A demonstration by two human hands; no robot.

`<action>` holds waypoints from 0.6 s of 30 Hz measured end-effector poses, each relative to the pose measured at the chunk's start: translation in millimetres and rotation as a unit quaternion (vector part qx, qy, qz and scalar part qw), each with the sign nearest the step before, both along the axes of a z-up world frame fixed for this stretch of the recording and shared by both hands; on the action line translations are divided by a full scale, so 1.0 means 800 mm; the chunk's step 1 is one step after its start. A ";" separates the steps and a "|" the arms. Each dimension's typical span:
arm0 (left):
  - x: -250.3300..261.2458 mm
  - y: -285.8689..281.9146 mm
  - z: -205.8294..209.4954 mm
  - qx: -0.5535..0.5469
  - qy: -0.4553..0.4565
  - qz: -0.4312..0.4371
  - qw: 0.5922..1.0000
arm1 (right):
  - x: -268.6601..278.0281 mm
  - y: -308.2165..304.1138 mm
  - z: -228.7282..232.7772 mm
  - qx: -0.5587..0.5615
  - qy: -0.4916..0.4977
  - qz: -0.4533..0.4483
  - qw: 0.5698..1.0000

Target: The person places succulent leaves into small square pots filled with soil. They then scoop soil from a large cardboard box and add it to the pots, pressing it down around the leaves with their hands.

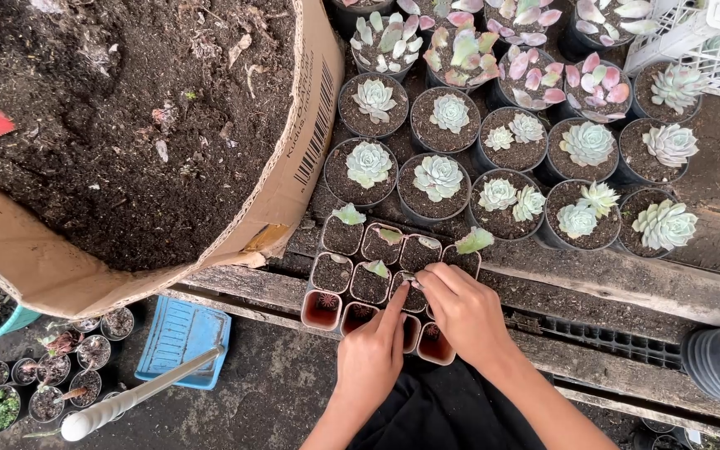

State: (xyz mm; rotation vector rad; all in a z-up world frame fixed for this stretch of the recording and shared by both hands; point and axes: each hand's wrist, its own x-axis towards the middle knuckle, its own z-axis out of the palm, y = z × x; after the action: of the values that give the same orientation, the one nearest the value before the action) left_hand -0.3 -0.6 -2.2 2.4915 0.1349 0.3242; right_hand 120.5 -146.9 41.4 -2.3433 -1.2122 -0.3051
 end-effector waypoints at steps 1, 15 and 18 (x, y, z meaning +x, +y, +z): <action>0.000 -0.001 -0.001 0.002 0.001 0.001 1.000 | 0.000 -0.001 -0.001 0.001 0.008 -0.001 1.000; -0.001 0.000 0.006 0.001 0.011 0.002 1.000 | -0.012 -0.006 0.012 0.032 0.012 -0.011 0.999; 0.000 0.000 0.006 0.003 -0.001 0.003 1.000 | -0.016 -0.011 0.017 0.058 0.019 -0.027 0.998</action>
State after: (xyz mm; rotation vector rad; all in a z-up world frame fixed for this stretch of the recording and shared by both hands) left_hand -0.1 -0.9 2.8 2.4974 0.1416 0.3297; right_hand 108.1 -155.8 54.6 -2.2747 -1.0863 -0.3375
